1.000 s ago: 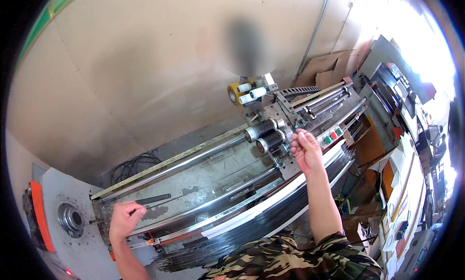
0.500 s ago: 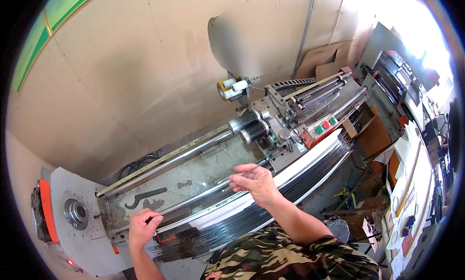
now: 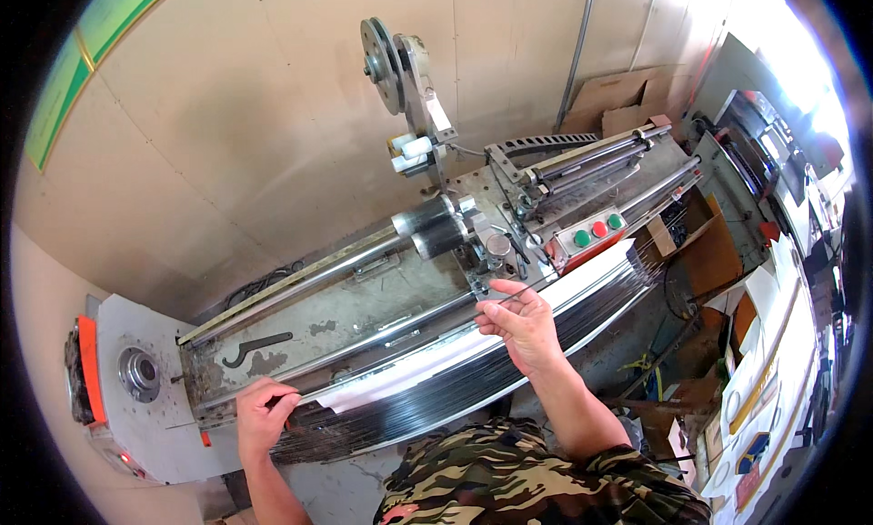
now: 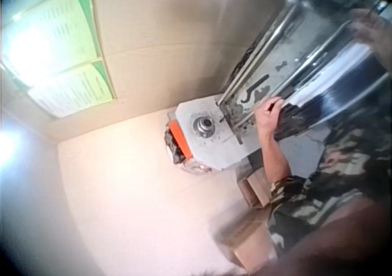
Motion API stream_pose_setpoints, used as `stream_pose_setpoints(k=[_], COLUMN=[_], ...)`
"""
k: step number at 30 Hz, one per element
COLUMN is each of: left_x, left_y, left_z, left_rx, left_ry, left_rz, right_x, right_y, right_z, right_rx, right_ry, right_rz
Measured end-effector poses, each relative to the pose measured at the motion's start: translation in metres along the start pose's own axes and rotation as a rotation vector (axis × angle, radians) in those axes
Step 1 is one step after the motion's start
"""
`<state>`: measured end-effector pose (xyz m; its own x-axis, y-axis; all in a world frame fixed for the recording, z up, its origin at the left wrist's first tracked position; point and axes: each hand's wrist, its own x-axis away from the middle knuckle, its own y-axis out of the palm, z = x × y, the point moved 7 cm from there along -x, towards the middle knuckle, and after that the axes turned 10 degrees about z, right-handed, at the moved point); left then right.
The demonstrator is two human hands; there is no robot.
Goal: The person operates a metal cutting machine in a workshop. They repeatedly feed long metal rods into the machine, adjust the cutting mechanism, and remove the cut pieces. The person also briefly handles a roll of tape and a metal ruler on a nearby table.
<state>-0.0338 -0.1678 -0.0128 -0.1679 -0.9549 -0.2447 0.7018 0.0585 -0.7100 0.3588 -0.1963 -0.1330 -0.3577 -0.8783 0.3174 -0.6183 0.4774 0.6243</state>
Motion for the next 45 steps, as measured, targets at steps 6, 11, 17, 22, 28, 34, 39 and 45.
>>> stream_pose_setpoints(k=[6,11,17,22,28,34,39,45], left_x=[0.014,0.025,0.040,0.046,0.048,0.035,0.025,0.029], left_y=[0.015,0.010,-0.007,-0.013,-0.006,0.032,0.041,-0.023], left_z=[0.018,0.022,0.006,-0.002,-0.019,-0.065,-0.087,-0.088], left_rx=[-0.006,-0.048,-0.083,-0.064,-0.043,-0.056,-0.212,-0.382], left_ry=[0.000,0.028,-0.034,-0.082,-0.141,-0.177,-0.089,0.009], left_rz=[0.054,0.107,0.180,0.214,0.213,0.189,0.211,0.376], right_x=[0.009,0.012,0.004,0.002,-0.004,-0.036,-0.051,-0.052], right_y=[0.002,0.004,-0.010,-0.016,-0.029,-0.067,-0.104,-0.127], right_z=[0.012,0.012,-0.008,-0.019,-0.022,-0.006,-0.014,-0.049], right_rx=[0.062,0.053,0.075,0.052,0.054,-0.034,-0.095,-0.135], right_ry=[0.079,0.058,0.006,-0.017,-0.029,-0.007,-0.061,-0.176], right_rz=[-0.104,-0.121,-0.026,-0.006,0.035,0.107,0.189,0.216])
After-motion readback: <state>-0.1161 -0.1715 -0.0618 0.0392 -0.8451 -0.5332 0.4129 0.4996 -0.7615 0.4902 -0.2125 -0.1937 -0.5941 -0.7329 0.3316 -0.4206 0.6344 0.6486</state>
